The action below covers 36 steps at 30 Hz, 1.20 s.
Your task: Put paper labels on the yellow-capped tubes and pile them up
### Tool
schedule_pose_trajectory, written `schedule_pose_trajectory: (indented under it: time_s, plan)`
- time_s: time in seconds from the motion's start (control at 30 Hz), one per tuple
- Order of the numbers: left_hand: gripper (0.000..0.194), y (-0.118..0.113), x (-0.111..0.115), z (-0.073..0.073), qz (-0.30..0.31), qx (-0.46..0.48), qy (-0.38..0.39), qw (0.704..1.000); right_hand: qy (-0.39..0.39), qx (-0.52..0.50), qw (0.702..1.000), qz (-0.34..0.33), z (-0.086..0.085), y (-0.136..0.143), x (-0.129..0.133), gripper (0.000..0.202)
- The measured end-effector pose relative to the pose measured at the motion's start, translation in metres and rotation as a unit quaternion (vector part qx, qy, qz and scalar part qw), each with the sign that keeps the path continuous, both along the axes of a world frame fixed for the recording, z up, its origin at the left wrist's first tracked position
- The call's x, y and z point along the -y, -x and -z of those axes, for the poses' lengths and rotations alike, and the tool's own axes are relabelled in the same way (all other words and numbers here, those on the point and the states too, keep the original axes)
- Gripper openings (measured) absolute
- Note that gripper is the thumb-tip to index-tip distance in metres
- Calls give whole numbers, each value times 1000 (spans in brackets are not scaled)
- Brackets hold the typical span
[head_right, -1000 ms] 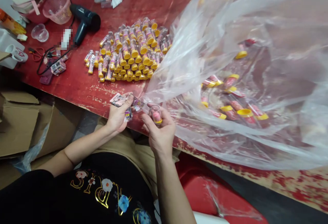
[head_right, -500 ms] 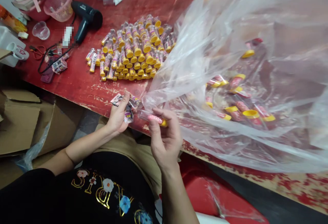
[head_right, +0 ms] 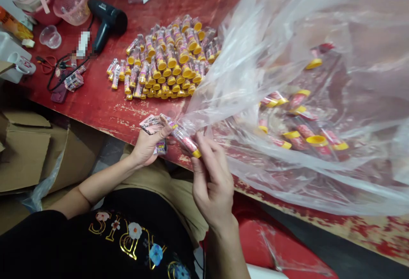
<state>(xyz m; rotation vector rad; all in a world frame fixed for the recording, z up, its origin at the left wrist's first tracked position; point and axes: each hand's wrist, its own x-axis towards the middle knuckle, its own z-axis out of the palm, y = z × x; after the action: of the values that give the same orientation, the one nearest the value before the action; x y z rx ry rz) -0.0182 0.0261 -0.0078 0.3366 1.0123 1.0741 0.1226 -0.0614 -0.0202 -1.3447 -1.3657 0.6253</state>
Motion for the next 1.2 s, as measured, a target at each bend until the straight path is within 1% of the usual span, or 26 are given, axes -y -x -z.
schedule_pose_trajectory:
  time_s: [0.1, 0.2, 0.3, 0.43, 0.53, 0.63, 0.7, 0.83, 0.97, 1.07, 1.1, 1.13, 1.2]
  plan:
    - [66, 2, 1, -1, 27, 0, 0, 1000, -44, -37, 998, 26, 7, 1, 0, 47]
    - [71, 4, 3, 1, 43, -12, -28, 999, -28, -68, 997, 28, 9, 6, -4, 42]
    - [79, 6, 5, 0, 68, -37, -55, 995, -12, -82, 996, 30, 6, 10, -10, 39]
    - [78, 10, 9, -7, 102, -41, -72, 991, -31, -60, 995, 77, 0, 15, -15, 26]
    - [76, 12, 11, -14, 95, -27, -69, 993, -59, -57, 990, 111, -1, 18, -15, 26]
    - [78, 12, 11, -16, 90, -22, -55, 994, -67, -35, 989, 130, 0, 20, -15, 23]
    - [81, 13, 11, -14, 100, -29, -56, 993, -71, -20, 988, 133, 0, 20, -16, 21]
    - [86, 12, 7, -8, 113, -29, -77, 990, -91, 4, 989, 115, -1, 18, -22, 29]
    - [96, 13, 1, -2, 97, 5, -86, 992, -100, 26, 989, 101, 2, 17, -26, 30]
    - [104, 14, -4, 2, 88, 12, -68, 994, -108, 23, 989, 96, 7, 19, -34, 30]
    - [102, 15, -7, 4, 79, 17, -56, 995, -103, 17, 990, 97, 9, 19, -41, 28]
    - [95, 16, -9, 5, 64, 26, -40, 997, -94, 10, 990, 101, 10, 19, -52, 26]
    - [72, 18, -15, 8, 20, 54, 2, 998, -85, 5, 990, 116, 14, 18, -85, 21]
